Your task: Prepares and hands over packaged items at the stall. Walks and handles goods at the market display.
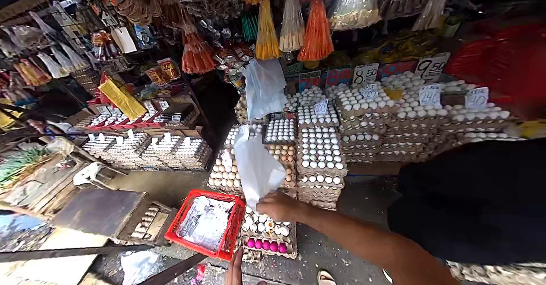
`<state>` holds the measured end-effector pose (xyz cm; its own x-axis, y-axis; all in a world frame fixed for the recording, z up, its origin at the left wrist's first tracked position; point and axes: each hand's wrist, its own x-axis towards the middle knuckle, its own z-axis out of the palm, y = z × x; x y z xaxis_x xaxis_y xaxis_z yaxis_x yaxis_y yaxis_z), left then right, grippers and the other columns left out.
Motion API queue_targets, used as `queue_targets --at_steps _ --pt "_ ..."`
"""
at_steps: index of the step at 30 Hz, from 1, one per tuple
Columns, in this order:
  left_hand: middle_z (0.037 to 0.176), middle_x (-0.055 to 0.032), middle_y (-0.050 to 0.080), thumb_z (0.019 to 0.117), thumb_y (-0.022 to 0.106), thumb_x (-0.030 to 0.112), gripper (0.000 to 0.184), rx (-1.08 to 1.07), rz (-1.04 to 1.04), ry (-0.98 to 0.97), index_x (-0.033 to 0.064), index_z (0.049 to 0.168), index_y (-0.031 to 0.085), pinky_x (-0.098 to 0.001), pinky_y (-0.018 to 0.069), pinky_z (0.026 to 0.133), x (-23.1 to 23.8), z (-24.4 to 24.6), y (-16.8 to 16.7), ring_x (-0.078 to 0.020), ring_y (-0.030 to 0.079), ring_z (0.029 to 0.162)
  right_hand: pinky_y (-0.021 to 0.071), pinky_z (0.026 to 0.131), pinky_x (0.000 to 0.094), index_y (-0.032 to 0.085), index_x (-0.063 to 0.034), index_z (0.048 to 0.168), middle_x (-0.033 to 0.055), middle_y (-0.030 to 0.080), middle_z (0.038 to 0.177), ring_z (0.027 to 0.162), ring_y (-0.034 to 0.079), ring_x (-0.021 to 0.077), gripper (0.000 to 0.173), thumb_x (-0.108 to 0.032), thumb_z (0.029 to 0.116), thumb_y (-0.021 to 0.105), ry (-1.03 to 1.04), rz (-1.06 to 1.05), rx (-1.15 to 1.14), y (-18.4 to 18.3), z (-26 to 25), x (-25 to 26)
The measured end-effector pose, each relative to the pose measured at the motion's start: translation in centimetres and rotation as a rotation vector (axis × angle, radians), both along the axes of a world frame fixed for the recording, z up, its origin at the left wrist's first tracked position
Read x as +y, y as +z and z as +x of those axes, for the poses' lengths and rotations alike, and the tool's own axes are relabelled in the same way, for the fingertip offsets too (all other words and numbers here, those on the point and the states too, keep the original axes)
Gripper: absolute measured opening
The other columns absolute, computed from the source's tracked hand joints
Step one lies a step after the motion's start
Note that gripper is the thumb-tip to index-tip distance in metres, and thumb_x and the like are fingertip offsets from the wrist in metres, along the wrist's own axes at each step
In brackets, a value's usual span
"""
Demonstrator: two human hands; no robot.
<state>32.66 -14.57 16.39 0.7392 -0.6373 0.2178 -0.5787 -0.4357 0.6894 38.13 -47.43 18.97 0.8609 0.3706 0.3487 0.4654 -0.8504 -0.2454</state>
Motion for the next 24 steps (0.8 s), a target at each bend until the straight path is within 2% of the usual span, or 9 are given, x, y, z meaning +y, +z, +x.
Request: queue_targets --at_steps 2,4,6,8,11,13,18,21,24 --pt "0.149 -0.0206 0.052 0.0786 0.082 0.059 0.109 -0.113 0.046 -0.158 -0.0008 0.156 0.034 -0.0525 0.0427 0.115 -2.9 0.5 1.2 -0.0329 0.051 0.138 0.0597 0.078 0.0520 0.067 -0.0143 0.117 0.0073 0.072 0.101 0.089 0.072 0.0261 0.020 -0.020 0.1065 0.051 -0.056 0.269 0.128 -1.4 -9.0 4.6" --pt "0.119 -0.0072 0.071 0.0808 0.083 0.054 0.091 -0.041 0.043 -0.384 0.0015 0.147 0.048 -0.0483 0.0553 0.102 -6.4 -1.5 0.9 -0.0201 0.068 0.112 0.0607 0.079 0.0483 0.068 -0.0109 0.116 0.0081 0.073 0.097 0.087 0.073 0.0229 0.023 -0.023 0.1081 0.050 -0.247 0.561 0.062 -2.1 -17.2 6.9" --pt "0.088 -0.0046 0.071 0.0876 0.081 0.036 0.043 0.117 0.023 -0.603 0.0020 0.109 0.067 -0.0446 0.0602 0.084 -10.7 -5.5 -0.5 -0.0169 0.070 0.085 0.0609 0.080 0.0460 0.071 -0.0083 0.114 0.0088 0.074 0.093 0.086 0.073 0.0210 0.024 -0.024 0.1078 0.053 -0.472 0.740 -0.057 -2.4 -24.8 6.3" --pt "0.088 -0.0073 0.069 0.0875 0.081 0.030 0.029 0.239 -0.061 -0.753 0.0030 0.090 0.071 -0.0390 0.0598 0.080 -14.9 -10.8 -2.7 -0.0163 0.068 0.084 0.0597 0.074 0.0449 0.072 -0.0107 0.107 0.0059 0.073 0.085 0.078 0.071 0.0183 0.027 -0.031 0.1075 0.054 -0.679 0.760 -0.114 -2.7 -32.3 4.0" --pt "0.115 -0.0081 0.069 0.0879 0.079 0.031 0.031 0.405 -0.135 -0.970 0.0058 0.106 0.075 -0.0382 0.0568 0.098 -20.4 -19.9 -4.6 -0.0176 0.065 0.111 0.0552 0.065 0.0450 0.072 -0.0124 0.096 0.0040 0.069 0.074 0.068 0.067 0.0172 0.035 -0.042 0.1061 0.055 -0.963 0.763 -0.170 -3.6 -44.0 1.4" --pt "0.105 -0.0029 0.074 0.0934 0.074 0.030 0.030 0.460 -0.063 -1.060 0.0060 0.111 0.071 -0.0351 0.0595 0.093 -24.0 -26.0 -4.1 -0.0108 0.070 0.101 0.0561 0.064 0.0443 0.073 -0.0124 0.095 0.0037 0.069 0.073 0.066 0.067 0.0161 0.036 -0.043 0.1047 0.057 -1.195 0.764 -0.242 -3.9 -52.0 0.7" --pt "0.076 0.0015 0.067 0.0982 0.067 0.044 0.033 0.409 0.126 -1.375 0.0112 0.094 0.070 -0.0342 0.0577 0.069 -33.6 -41.6 -4.1 -0.0091 0.065 0.070 0.0573 0.058 0.0427 0.074 -0.0141 0.101 0.0019 0.070 0.071 0.063 0.068 0.0155 0.037 -0.043 0.1064 0.052 -1.806 0.526 -0.392 -5.3 -71.9 1.4" --pt "0.083 -0.0016 0.069 0.0921 0.072 0.050 0.038 0.299 0.336 -1.573 0.0124 0.100 0.071 -0.0417 0.0581 0.076 -37.8 -50.4 -2.9 -0.0137 0.067 0.078 0.0556 0.054 0.0459 0.073 -0.0120 0.102 0.0049 0.069 0.069 0.061 0.069 0.0203 0.038 -0.041 0.1075 0.049 -2.020 0.333 -0.354 -5.1 -81.0 2.1" --pt "0.089 -0.0029 0.070 0.0874 0.074 0.053 0.043 0.196 0.507 -1.720 0.0139 0.103 0.070 -0.0478 0.0579 0.082 -41.4 -56.4 -1.9 -0.0175 0.069 0.085 0.0563 0.058 0.0436 0.074 -0.0127 0.100 0.0032 0.070 0.071 0.064 0.069 0.0173 0.038 -0.042 0.1067 0.051 -2.110 0.370 -0.360 -3.5 -87.6 0.7"
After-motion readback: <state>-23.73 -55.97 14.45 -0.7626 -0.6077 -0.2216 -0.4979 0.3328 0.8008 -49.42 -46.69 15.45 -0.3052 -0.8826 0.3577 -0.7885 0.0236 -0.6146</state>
